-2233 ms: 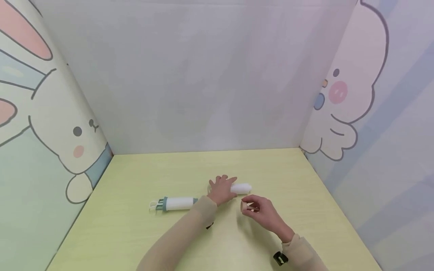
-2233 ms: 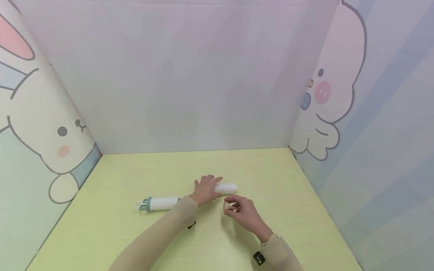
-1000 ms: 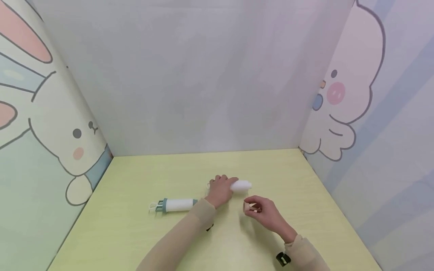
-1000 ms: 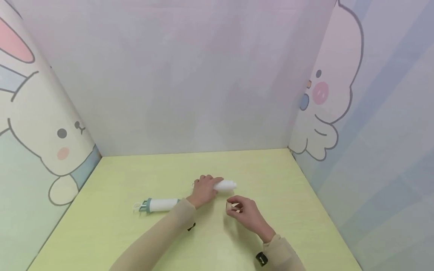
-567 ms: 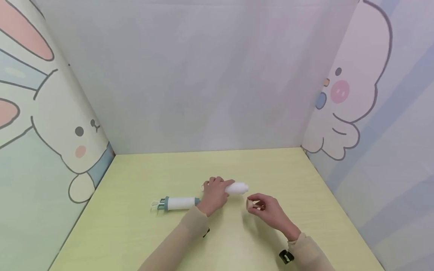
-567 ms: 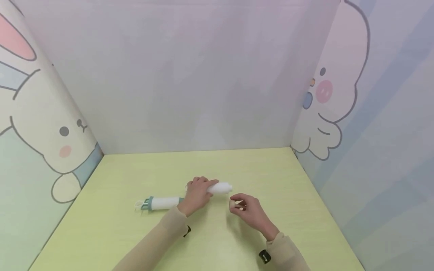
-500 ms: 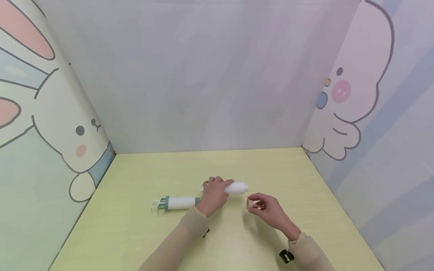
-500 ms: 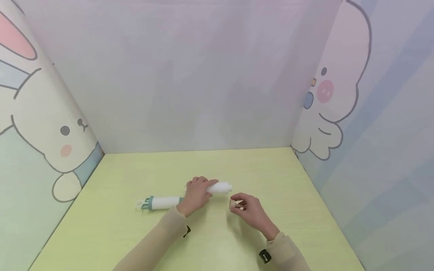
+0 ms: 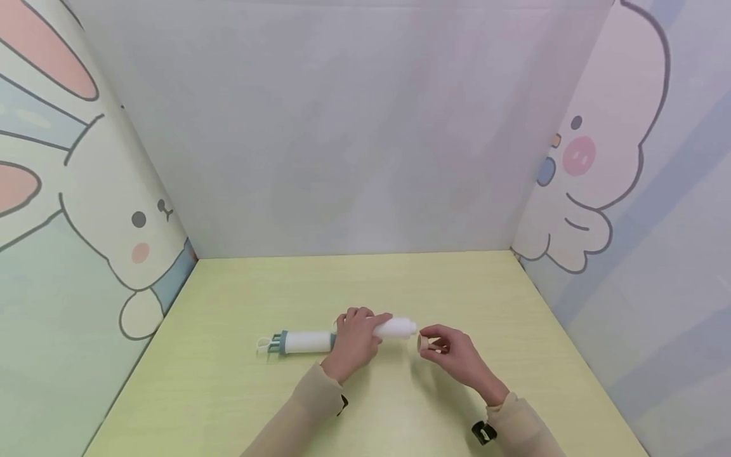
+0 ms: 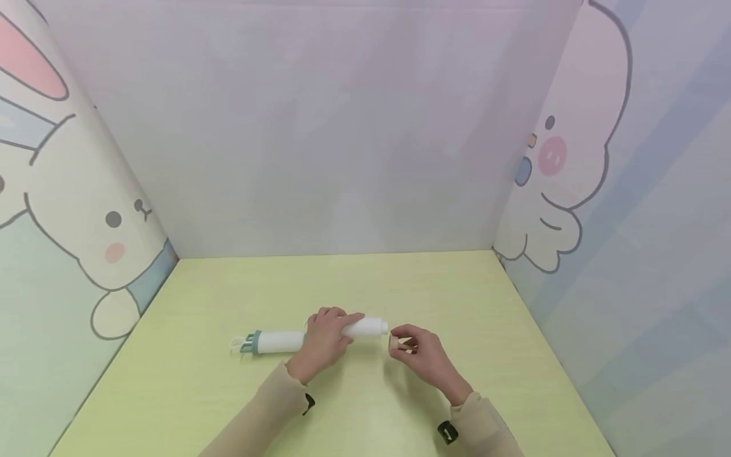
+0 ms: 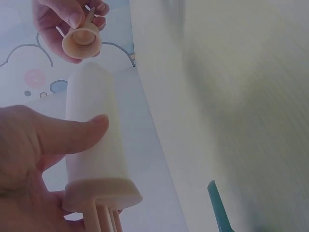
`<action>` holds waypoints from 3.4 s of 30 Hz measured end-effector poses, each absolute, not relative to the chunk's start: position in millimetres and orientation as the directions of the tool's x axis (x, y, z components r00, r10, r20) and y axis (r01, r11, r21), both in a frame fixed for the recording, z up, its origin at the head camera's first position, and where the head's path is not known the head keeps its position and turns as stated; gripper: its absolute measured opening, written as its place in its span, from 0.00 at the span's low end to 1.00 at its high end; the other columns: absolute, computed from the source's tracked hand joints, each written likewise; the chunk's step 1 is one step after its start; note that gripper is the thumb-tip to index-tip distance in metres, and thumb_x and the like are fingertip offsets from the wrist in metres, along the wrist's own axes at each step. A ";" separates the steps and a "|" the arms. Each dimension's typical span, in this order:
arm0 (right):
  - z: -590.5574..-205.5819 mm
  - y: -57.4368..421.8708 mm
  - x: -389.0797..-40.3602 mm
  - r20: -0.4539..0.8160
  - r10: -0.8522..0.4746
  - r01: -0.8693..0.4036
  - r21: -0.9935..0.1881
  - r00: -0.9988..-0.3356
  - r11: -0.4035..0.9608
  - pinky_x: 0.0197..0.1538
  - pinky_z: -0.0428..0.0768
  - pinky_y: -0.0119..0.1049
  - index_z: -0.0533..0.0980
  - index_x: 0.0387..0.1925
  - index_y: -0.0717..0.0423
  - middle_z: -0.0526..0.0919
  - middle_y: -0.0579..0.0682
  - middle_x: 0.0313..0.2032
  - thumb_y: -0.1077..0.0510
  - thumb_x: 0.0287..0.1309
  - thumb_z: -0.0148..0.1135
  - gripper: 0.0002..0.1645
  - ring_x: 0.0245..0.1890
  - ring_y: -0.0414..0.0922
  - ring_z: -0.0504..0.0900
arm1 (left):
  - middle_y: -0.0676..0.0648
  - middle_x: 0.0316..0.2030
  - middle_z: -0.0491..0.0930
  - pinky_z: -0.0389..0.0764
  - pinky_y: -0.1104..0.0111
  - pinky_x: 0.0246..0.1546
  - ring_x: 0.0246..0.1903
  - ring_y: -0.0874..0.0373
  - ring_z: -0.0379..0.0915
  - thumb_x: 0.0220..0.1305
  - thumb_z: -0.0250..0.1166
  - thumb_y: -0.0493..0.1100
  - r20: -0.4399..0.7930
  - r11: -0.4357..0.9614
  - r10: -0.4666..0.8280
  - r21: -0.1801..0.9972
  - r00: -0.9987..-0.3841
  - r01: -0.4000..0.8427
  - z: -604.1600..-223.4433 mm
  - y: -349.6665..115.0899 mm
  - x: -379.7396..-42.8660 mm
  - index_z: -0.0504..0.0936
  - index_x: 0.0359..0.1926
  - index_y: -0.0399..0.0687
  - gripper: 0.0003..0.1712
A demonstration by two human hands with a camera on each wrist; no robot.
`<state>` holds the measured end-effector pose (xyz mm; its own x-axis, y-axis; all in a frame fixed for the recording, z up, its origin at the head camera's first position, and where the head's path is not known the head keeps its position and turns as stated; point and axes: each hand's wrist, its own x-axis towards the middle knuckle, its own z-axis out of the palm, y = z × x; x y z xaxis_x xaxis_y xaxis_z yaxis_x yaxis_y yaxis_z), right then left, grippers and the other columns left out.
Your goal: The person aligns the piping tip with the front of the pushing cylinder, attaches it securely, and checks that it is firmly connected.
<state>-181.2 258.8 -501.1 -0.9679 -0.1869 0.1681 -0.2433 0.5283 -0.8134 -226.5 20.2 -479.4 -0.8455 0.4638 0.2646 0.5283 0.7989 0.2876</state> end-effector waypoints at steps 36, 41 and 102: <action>-492.0 249.3 -189.3 0.153 -0.204 -0.237 -0.829 -0.967 0.506 0.35 0.80 0.34 0.79 0.46 0.52 0.82 0.49 0.44 0.57 0.52 0.71 0.18 0.35 0.44 0.82 | 0.49 0.44 0.77 0.69 0.48 0.44 0.46 0.47 0.68 0.52 0.73 0.43 0.249 0.786 0.496 0.279 -0.832 0.552 -476.8 13.3 -210.1 0.79 0.57 0.67 0.30; -492.3 248.0 -187.7 0.138 -0.194 -0.217 -0.844 -0.971 0.490 0.35 0.80 0.33 0.79 0.46 0.52 0.81 0.49 0.45 0.59 0.52 0.72 0.18 0.36 0.44 0.82 | 0.50 0.44 0.77 0.70 0.49 0.43 0.46 0.47 0.68 0.51 0.74 0.44 0.261 0.781 0.508 0.262 -0.821 0.567 -478.2 13.5 -209.8 0.79 0.57 0.67 0.30; -493.8 253.2 -184.3 0.177 -0.272 -0.283 -0.859 -0.946 0.427 0.40 0.80 0.37 0.74 0.47 0.50 0.82 0.54 0.45 0.63 0.54 0.69 0.19 0.43 0.47 0.83 | 0.49 0.44 0.77 0.71 0.52 0.39 0.44 0.47 0.69 0.53 0.72 0.45 0.286 0.748 0.531 0.284 -0.797 0.600 -480.2 10.2 -205.6 0.78 0.59 0.65 0.30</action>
